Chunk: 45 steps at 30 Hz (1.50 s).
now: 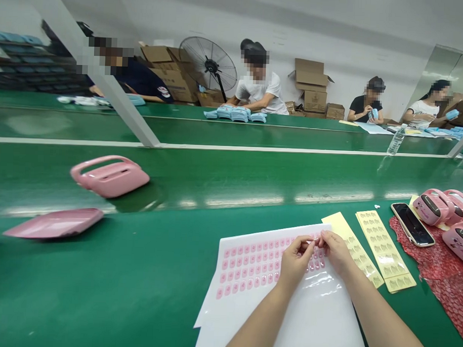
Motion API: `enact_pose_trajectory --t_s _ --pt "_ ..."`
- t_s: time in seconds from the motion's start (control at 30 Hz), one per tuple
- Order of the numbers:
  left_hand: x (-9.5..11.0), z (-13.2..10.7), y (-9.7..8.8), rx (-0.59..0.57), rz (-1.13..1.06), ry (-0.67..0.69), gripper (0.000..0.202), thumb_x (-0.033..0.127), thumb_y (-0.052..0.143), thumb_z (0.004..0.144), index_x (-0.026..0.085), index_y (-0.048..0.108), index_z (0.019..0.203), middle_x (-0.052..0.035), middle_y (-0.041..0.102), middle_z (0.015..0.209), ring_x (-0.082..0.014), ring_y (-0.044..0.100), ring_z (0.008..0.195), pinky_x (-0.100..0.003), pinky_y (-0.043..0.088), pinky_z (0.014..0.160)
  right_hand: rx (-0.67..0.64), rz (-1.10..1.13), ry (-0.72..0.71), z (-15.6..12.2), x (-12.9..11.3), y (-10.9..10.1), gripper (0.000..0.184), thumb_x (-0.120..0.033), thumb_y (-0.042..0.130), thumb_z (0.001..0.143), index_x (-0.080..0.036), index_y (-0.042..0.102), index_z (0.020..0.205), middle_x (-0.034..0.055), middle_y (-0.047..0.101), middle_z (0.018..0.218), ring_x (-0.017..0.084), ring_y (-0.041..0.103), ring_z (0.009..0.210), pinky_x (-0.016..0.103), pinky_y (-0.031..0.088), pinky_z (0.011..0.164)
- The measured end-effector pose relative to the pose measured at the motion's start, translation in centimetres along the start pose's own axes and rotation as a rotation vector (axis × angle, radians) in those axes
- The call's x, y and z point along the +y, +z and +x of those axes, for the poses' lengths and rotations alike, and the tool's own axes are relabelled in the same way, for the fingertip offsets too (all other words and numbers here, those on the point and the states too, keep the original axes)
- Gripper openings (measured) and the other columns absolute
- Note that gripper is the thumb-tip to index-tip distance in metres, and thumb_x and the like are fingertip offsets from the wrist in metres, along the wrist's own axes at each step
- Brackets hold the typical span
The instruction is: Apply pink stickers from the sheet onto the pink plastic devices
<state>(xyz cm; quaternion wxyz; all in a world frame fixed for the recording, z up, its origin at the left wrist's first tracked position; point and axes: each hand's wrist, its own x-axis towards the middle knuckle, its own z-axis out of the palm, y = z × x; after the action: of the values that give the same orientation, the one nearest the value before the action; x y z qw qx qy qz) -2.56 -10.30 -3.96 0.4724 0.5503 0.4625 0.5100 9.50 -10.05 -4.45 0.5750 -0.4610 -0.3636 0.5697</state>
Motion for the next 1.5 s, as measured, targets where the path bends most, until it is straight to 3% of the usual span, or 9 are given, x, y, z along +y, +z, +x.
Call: enact_pose_trajectory --t_s 0.37,0.57,0.93,1.07,1.17,1.43,1.5 --pt "0.0 0.1 0.0 -0.019 -0.020 -0.013 0.018 0.036 0.061 0.063 0.019 0.063 0.070 0.0043 0.053 0.050 -0.0102 0.047 0.046 -0.022 0.039 0.047 -0.004 0.002 0.014 -0.2 -0.2 0.2 0.034 -0.048 0.075 0.051 -0.020 0.057 0.054 -0.0050 0.050 0.051 0.011 0.043 0.053 0.026 0.033 0.056" --pt "-0.2 0.3 -0.2 -0.056 -0.046 -0.024 0.028 0.038 0.063 0.064 0.018 0.061 0.084 0.0068 0.049 0.048 -0.0103 0.048 0.046 -0.021 0.039 0.046 0.015 0.008 -0.007 -0.2 0.0 0.2 0.033 -0.046 0.075 0.053 -0.019 0.057 0.057 -0.0041 0.051 0.053 0.012 0.044 0.053 0.026 0.034 0.056" --pt "-0.7 0.3 0.0 -0.055 -0.088 -0.085 0.029 0.044 0.065 0.063 0.017 0.060 0.074 0.0045 0.054 0.048 -0.0108 0.051 0.046 -0.021 0.041 0.046 0.027 -0.012 -0.028 -0.3 0.0 0.1 0.033 -0.046 0.076 0.051 -0.019 0.059 0.059 -0.0032 0.054 0.057 0.012 0.047 0.057 0.026 0.037 0.059" --pt "-0.7 0.4 0.1 -0.047 -0.104 -0.085 0.027 0.043 0.065 0.063 0.018 0.059 0.071 0.0046 0.054 0.047 -0.0109 0.051 0.046 -0.022 0.041 0.047 0.030 -0.015 -0.041 -0.4 -0.2 0.3 0.032 -0.043 0.078 0.049 -0.020 0.064 0.066 -0.0017 0.059 0.065 0.014 0.050 0.063 0.027 0.039 0.063" --pt "-1.0 0.4 0.0 -0.049 -0.109 -0.079 0.025 0.040 0.064 0.063 0.017 0.060 0.071 0.0047 0.053 0.047 -0.0109 0.051 0.047 -0.022 0.041 0.048 0.019 -0.030 -0.038 -0.5 -0.3 0.3 0.029 -0.041 0.078 0.049 -0.018 0.065 0.062 -0.0010 0.059 0.061 0.014 0.050 0.061 0.028 0.038 0.063" --pt "-1.2 0.3 0.0 -0.042 -0.149 -0.062 0.031 0.036 0.064 0.066 0.018 0.056 0.091 0.0077 0.052 0.050 -0.0096 0.050 0.047 -0.021 0.041 0.049 0.087 0.003 -0.030 0.1 0.3 0.0 0.032 -0.045 0.078 0.047 -0.019 0.065 0.062 -0.0037 0.054 0.055 0.011 0.044 0.055 0.026 0.035 0.059" --pt "-1.0 0.3 0.1 -0.036 -0.156 -0.069 0.030 0.037 0.065 0.064 0.018 0.056 0.086 0.0076 0.051 0.049 -0.0096 0.049 0.046 -0.021 0.040 0.048 0.091 0.014 -0.019 0.2 0.5 -0.1 0.033 -0.046 0.078 0.046 -0.019 0.065 0.062 -0.0035 0.054 0.055 0.011 0.044 0.055 0.026 0.035 0.059"
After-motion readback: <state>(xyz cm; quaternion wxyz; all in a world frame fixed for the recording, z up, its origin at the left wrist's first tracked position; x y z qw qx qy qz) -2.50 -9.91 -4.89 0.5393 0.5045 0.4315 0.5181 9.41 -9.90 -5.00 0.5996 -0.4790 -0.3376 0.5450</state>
